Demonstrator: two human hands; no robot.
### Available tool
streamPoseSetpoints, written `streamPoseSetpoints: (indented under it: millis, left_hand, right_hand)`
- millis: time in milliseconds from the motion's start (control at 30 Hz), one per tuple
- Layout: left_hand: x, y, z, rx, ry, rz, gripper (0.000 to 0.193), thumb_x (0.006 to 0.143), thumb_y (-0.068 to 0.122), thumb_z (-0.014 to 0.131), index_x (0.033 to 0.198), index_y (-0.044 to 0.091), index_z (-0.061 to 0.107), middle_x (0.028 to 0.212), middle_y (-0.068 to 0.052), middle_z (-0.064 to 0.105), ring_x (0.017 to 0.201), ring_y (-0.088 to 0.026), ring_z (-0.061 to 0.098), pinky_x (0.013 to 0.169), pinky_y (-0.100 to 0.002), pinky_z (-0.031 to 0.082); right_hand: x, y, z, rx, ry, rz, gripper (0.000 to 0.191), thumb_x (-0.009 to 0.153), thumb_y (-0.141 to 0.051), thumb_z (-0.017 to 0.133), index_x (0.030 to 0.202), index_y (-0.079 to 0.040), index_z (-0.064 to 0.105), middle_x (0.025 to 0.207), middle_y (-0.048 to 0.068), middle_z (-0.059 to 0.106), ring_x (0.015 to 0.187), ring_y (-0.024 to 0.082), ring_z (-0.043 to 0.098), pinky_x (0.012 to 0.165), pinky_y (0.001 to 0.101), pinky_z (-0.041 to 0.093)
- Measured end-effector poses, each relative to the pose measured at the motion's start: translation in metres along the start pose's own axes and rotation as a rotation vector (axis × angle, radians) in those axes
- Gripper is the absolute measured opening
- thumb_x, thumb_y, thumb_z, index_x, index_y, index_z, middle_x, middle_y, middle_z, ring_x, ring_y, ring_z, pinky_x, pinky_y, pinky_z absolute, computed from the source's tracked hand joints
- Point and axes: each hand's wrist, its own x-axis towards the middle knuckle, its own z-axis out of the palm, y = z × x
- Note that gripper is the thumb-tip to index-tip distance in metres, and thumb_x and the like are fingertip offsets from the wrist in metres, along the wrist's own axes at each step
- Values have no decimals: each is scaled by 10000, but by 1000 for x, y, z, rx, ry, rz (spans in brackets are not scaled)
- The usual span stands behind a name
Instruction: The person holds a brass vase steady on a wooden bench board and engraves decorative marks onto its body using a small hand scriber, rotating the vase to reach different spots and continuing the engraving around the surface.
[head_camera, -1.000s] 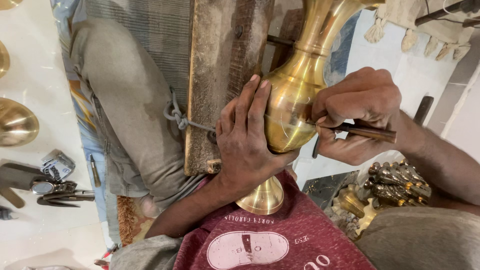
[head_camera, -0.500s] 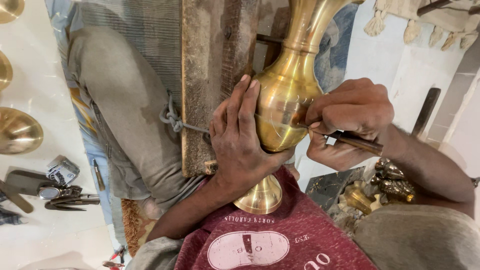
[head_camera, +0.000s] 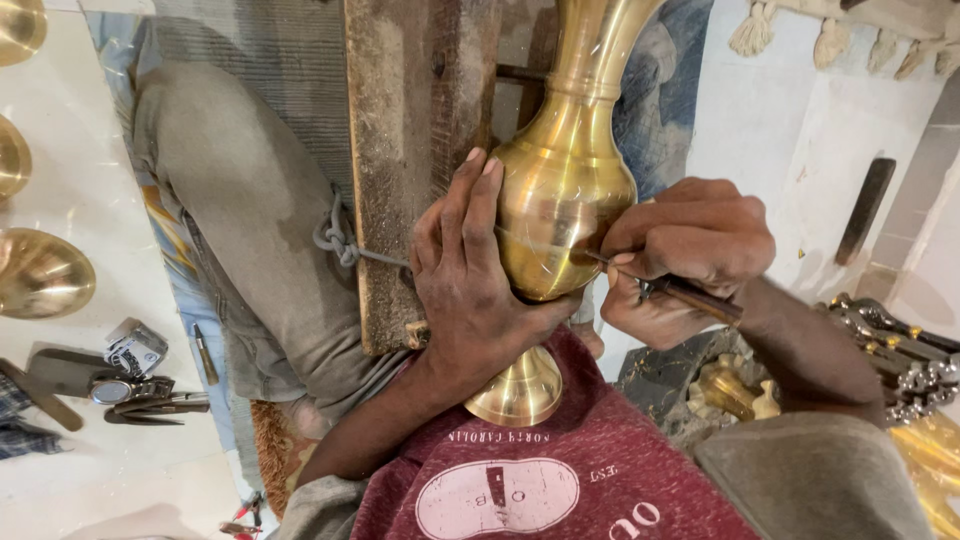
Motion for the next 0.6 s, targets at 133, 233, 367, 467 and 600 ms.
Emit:
streamPoseSetpoints:
  millis: [133, 233, 367, 467, 600]
  left_hand:
    - [0, 0, 1, 18, -8, -1, 1270, 674, 505, 948, 1605, 70, 201, 1624, -193, 333, 1483, -350, 394, 1228, -532, 281]
    - [1, 1, 2, 8, 15, 9, 1254, 706, 522, 945, 1606, 64, 201, 1634, -199, 329, 1486, -336, 393, 1225, -525, 284]
    - [0, 4, 0, 42, 5, 5, 1220, 747, 524, 940, 1609, 56, 215, 1641, -189, 342, 1503, -348, 394, 1250, -513, 288]
    - [2, 4, 2, 67, 50, 13, 1202, 749, 509, 933, 1606, 50, 227, 1641, -187, 353, 1496, -355, 403, 1255, -507, 296]
    - [1, 6, 4, 68, 28, 12, 1201, 756, 512, 934, 1606, 42, 227, 1640, -190, 358, 1491, -357, 408, 1229, -490, 301]
  right_hand:
    - [-5, 0, 3, 23, 18, -11, 255, 694, 39, 666, 621, -87, 457, 618, 101, 629, 464, 157, 591, 399, 312, 452]
    - [-8, -2, 8, -2, 120, -3, 250, 676, 26, 643, 617, -95, 433, 600, 85, 620, 460, 164, 595, 398, 314, 446]
    - [-14, -5, 13, 24, 143, 27, 270, 714, 25, 669, 639, -76, 431, 615, 105, 624, 479, 181, 607, 419, 327, 455]
    - [-21, -2, 20, 54, 239, -27, 296, 734, 5, 681, 635, -92, 419, 599, 94, 615, 475, 180, 618, 417, 328, 462]
    - [-33, 3, 26, 110, 270, -34, 262, 769, 3, 661, 659, -67, 433, 612, 125, 623, 475, 190, 613, 418, 334, 466]
